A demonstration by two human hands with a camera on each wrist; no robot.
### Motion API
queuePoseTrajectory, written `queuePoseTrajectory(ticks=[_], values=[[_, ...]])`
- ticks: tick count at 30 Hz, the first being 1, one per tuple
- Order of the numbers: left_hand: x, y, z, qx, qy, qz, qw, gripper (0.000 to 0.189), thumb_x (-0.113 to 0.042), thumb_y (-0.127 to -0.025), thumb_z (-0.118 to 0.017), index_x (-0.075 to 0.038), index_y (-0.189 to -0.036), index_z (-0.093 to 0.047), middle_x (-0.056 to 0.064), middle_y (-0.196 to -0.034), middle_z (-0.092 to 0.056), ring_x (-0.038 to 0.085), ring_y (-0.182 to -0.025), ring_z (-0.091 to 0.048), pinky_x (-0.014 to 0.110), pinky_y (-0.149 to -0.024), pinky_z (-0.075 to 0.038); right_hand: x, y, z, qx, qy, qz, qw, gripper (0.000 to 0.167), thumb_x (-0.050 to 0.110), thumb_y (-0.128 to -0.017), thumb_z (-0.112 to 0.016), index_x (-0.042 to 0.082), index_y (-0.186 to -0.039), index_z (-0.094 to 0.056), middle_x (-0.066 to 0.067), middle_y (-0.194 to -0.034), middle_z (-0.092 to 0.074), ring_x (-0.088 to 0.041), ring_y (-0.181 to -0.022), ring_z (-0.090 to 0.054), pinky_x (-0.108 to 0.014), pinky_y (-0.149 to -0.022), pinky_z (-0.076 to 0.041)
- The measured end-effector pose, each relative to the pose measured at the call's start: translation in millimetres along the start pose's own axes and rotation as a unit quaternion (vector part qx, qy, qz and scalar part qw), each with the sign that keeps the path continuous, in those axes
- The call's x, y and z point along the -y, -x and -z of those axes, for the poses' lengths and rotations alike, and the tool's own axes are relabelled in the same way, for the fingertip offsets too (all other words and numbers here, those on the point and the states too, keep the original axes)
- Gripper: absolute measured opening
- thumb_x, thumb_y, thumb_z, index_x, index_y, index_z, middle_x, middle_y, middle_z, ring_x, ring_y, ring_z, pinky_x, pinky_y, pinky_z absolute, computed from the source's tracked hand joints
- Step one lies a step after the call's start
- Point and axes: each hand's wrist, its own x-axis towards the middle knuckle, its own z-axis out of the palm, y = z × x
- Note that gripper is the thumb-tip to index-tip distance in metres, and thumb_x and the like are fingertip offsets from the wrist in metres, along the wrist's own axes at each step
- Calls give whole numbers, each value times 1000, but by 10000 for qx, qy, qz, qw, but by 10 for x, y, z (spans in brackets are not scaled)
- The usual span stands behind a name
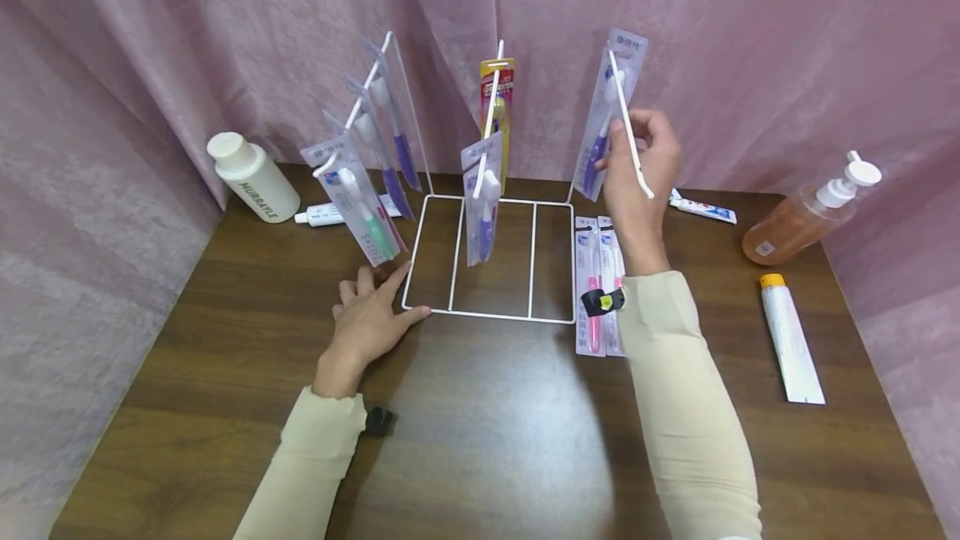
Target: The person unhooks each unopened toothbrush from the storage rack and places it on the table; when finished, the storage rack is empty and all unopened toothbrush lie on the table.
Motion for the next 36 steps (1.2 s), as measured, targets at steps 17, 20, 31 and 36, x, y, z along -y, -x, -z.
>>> queuePoseTrajectory(ticks=[17, 20, 31, 36], values=[[-5, -32, 9, 70, -56, 48, 9999, 90, -58, -107, -76, -29, -182, -35, 23, -175, -32, 55, -146, -32, 77, -116, -38, -291, 54, 549, -488, 2159, -1035, 9697, 17, 16, -104, -72, 5, -110, -83, 24, -70, -58, -4, -80, -54, -22, -78, -43], [-14, -21, 14, 75, -45, 56, 9999, 91, -58, -106, -77, -30, -182, -35, 24, -175, -32, 55, -146, -32, 77, -116, -37, -354, 102, 651, -363, 2390, -1290, 9617, 32, 19, -104, -71, -1, -126, -85, 29, -71, -61, -1, -81, -57, -20, -80, -46], [10, -9, -15, 33, -85, 24, 10000, 90, -56, -107, -77, -29, -182, -35, 25, -174, -33, 58, -146, -33, 77, -115, -39, -573, 268, 965, 196, 3384, -2120, 9166, 46, 30, -110, -63, 3, -144, -78, -20, -139, -77, -4, -91, -57, -18, -82, -46], [-8, -4, -7, 14, -123, -28, 9999, 90, -56, -107, -77, -28, -181, -36, 26, -173, -34, 58, -145, -34, 77, -113, -40, -655, 282, 1099, 301, 3590, -2435, 9005, 47, 28, -109, -62, 3, -146, -77, -21, -142, -76, -7, -93, -58, -19, -81, -45]])
